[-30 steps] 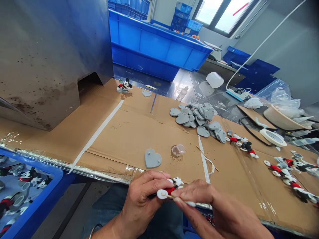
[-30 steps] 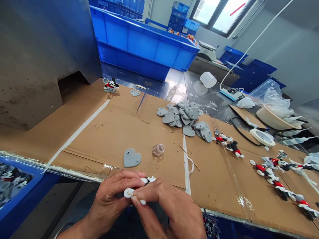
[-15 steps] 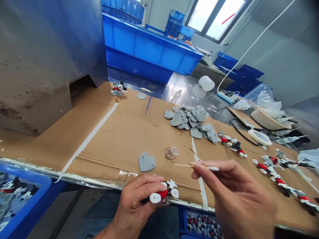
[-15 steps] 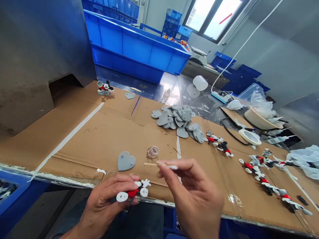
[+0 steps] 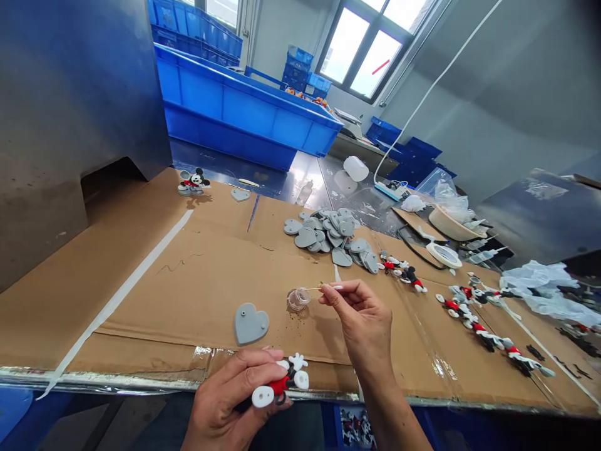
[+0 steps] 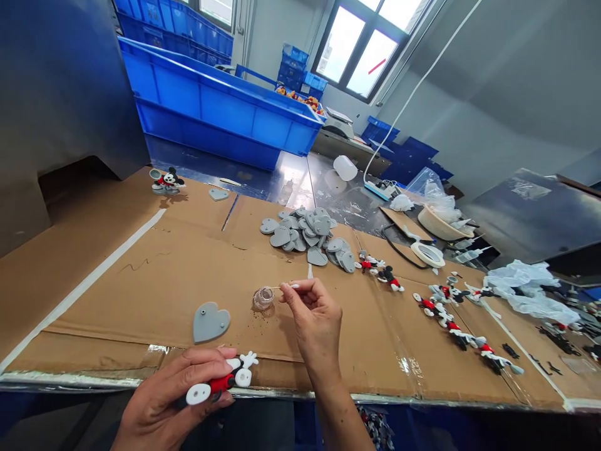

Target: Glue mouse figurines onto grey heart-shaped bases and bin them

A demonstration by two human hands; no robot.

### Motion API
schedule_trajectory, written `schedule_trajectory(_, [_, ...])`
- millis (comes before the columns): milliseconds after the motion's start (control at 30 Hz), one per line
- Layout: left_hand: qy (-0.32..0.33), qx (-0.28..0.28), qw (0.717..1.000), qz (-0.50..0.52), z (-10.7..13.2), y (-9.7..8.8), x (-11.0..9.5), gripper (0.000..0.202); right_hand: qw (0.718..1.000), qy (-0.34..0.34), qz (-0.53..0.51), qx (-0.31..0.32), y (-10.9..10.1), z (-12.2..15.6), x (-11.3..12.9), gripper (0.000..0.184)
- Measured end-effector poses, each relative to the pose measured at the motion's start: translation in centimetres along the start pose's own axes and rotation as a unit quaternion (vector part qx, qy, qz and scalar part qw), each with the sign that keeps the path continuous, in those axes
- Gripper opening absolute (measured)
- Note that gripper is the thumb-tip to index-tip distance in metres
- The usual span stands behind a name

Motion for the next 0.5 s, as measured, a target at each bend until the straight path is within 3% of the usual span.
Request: schedule_trajectory(500, [0.011, 0.002, 1.000, -0.012, 0.0, -0.1, -0.2, 0.031, 0.997, 0.062, -0.046, -0.011, -0.4, -0.3, -1.8, 0.026])
Point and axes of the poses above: each hand's wrist, its own z-axis away from the middle knuckle, its own y-axis out of the palm, x = y × z, the point moved 10 cm from there along -z, towards the middle knuckle, and after that the axes turned 8 degrees about -z, right-handed, at the moved point
